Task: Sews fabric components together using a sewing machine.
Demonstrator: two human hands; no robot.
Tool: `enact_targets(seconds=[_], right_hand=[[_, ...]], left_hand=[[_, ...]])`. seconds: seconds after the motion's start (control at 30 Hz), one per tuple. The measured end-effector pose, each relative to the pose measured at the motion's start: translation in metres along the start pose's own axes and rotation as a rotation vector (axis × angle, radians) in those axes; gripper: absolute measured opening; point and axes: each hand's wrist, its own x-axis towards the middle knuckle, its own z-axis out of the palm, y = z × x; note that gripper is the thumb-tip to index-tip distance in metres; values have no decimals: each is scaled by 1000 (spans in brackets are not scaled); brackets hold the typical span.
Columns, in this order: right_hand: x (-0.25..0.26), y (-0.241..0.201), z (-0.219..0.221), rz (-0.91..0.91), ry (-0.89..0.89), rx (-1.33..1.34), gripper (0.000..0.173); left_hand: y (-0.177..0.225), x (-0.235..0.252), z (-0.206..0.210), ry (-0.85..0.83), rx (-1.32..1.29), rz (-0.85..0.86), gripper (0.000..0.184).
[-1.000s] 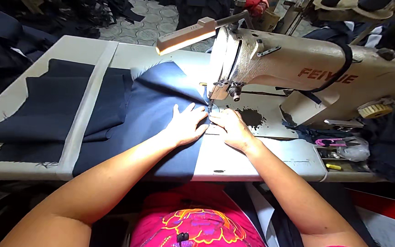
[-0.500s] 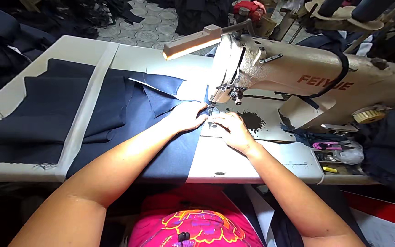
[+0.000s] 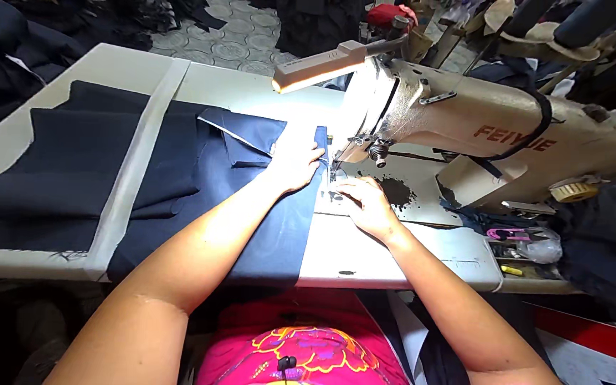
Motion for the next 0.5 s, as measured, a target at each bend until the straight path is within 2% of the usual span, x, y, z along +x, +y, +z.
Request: enact_targets(seconds=[0.13, 0.2, 0.27, 0.37, 0.4, 0.47, 0.5], right_hand=[[0, 1, -1, 7, -1, 21, 30], [1, 0, -3, 36, -3, 92, 27], [6, 3, -9, 104, -15, 196, 25], [29, 13, -18, 409, -37, 357, 27], [40, 15, -20, 525, 2, 413, 23], [65, 18, -23, 696, 74, 453, 17], [74, 14, -28, 751, 60, 431, 23]], left_hand=[[-17, 7, -15, -40, 10, -217, 47], [-25, 9, -22, -62, 5, -333, 52], [-29, 10, -27, -37, -20, -379, 50], [-31, 11, -27, 69, -68, -351, 34], [-31, 10, -26, 110, -42, -316, 30], [-31, 8, -23, 235, 16, -243, 28], [-29, 8, -23, 311, 39, -223, 27]])
